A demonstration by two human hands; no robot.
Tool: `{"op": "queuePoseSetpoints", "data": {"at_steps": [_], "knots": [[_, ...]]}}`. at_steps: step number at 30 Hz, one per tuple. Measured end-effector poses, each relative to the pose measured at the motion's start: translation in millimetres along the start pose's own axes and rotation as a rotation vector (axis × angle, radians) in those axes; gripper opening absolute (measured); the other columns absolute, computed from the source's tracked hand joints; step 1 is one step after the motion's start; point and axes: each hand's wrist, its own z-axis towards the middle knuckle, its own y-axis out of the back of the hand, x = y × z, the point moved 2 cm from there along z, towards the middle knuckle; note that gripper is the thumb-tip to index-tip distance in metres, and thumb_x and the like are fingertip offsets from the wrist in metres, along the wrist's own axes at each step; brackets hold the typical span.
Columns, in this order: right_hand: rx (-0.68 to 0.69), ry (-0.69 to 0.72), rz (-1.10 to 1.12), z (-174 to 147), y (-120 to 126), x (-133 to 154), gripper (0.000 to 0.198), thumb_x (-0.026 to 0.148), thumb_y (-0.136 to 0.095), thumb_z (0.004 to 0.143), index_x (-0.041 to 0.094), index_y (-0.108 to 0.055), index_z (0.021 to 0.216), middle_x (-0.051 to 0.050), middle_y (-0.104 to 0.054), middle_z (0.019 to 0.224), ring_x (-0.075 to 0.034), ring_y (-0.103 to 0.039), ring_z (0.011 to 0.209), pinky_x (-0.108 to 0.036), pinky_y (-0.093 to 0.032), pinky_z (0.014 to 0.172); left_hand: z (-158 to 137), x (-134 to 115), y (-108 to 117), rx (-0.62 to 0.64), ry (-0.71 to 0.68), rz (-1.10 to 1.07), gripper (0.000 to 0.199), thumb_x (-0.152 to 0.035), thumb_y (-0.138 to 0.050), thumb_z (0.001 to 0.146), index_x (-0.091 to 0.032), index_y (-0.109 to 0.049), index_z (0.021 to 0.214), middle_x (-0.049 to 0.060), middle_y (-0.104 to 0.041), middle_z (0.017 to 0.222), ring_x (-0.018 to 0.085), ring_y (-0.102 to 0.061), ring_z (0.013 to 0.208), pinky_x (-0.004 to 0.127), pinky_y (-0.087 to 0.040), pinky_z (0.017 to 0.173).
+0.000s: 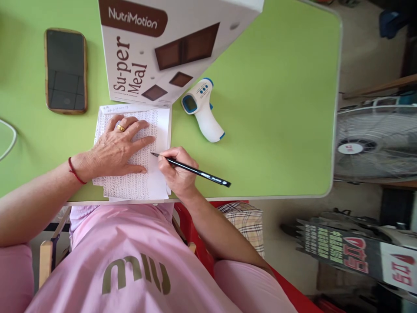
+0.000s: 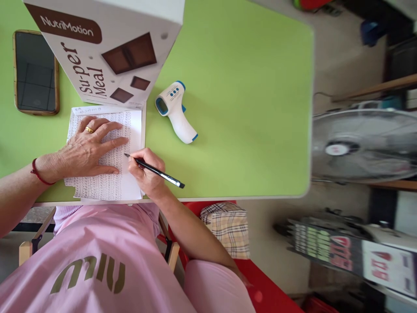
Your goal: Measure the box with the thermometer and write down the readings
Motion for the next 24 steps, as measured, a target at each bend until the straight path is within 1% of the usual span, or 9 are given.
{"op": "queuePoseSetpoints", "data": {"at_steps": [7,13,17,24], "knots": [[-0.020,-0.029,0.010,-0.2,-1.3,-0.7,0.008,0.022,-0.058,0.085,0.024,-0.057,0.078,0.008,-0.059,0.061,-0.009,-0.053,0.050,-0.023,-0.045,0.052,0.1,-0.1,0.3,0.002,0.010,-0.026,0.064,-0.057,-0.073,0.087,-0.024,-0.057,0.140,0.018,-0.048,0.150,0.044,-0.043,0.136,0.065,-0.026,0.117],[-0.026,0.006,0.012,0.1,-1.2,-0.1,0.009,0.019,-0.058,0.083,0.024,-0.056,0.076,0.008,-0.059,0.060,-0.009,-0.052,0.050,-0.022,-0.045,0.052,0.1,0.4,-0.3,0.005,0.013,-0.022,0.064,-0.059,-0.071,0.088,-0.025,-0.056,0.141,0.017,-0.047,0.149,0.044,-0.043,0.136,0.065,-0.026,0.116],[-0.014,-0.019,-0.002,-0.2,-1.4,-1.2,0.008,0.021,-0.058,0.084,0.024,-0.056,0.077,0.008,-0.058,0.060,-0.010,-0.052,0.049,-0.023,-0.046,0.051,0.0,0.6,-0.2,0.010,0.001,0.004,0.064,-0.060,-0.069,0.089,-0.025,-0.056,0.141,0.017,-0.048,0.149,0.043,-0.043,0.135,0.065,-0.027,0.115],[-0.032,0.025,0.018,-0.4,-1.2,-1.3,0.009,0.019,-0.058,0.085,0.025,-0.055,0.079,0.007,-0.060,0.063,-0.010,-0.054,0.051,-0.023,-0.047,0.052,-0.3,1.4,-0.1,0.013,-0.005,0.010,0.064,-0.060,-0.068,0.090,-0.025,-0.055,0.142,0.018,-0.047,0.150,0.043,-0.043,0.135,0.065,-0.028,0.115]]}}
